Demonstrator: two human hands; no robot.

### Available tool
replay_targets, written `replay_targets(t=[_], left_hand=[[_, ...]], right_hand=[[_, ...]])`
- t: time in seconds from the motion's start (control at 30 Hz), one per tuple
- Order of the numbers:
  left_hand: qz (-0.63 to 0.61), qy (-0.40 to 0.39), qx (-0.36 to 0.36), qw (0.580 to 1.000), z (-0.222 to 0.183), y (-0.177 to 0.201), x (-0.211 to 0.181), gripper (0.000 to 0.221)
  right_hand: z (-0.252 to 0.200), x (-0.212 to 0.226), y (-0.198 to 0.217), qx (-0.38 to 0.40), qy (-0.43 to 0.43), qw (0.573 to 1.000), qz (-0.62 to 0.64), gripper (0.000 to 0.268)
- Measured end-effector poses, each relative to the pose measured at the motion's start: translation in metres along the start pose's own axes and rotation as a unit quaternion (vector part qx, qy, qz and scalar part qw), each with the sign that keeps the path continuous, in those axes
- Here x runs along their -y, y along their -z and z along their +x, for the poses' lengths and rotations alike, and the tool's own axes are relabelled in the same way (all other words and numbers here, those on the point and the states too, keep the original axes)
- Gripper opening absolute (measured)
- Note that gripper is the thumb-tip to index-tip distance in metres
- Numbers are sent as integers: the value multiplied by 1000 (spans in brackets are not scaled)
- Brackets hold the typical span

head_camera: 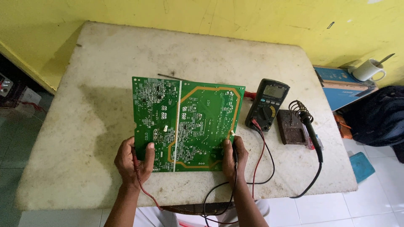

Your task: Testing electrical components on a circuit board using a digital multimeter and probes to diagnose issues.

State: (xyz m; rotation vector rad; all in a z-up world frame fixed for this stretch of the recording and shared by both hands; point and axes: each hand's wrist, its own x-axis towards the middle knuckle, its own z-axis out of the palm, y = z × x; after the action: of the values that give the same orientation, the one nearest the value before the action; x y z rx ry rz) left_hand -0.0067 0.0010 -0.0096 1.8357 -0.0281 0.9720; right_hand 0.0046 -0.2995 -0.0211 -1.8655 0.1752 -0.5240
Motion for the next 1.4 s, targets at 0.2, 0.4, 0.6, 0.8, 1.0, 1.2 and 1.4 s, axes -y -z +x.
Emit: replay_targets(t=[0.2, 0.4, 0.6, 0.8, 1.0, 1.2, 1.4], left_hand=[[121, -8, 18, 993, -3, -1, -11, 29], [117, 22, 25, 993, -4, -1, -8, 32], [115, 18, 23, 993, -5, -2, -5, 34], [120, 22, 18, 992, -3, -2, -11, 29], [101, 32, 25, 994, -4, -2, -8, 33], [111, 12, 15, 994, -3, -2, -8, 29], [113, 35, 20, 993, -7, -2, -4, 31]], right_hand=[[-3, 45, 3, 19, -33, 999, -21, 34], [-4, 42, 1, 26, -22, 999, -1, 33], [-3, 43, 1, 18, -25, 999, -28, 34], [-4, 44, 2, 16, -19, 999, -20, 32], [-5, 51, 1, 20, -7, 1000, 2, 30], [-3, 36, 0, 8, -23, 1000, -11, 29], [-3, 39, 0, 13, -37, 999, 7, 26]])
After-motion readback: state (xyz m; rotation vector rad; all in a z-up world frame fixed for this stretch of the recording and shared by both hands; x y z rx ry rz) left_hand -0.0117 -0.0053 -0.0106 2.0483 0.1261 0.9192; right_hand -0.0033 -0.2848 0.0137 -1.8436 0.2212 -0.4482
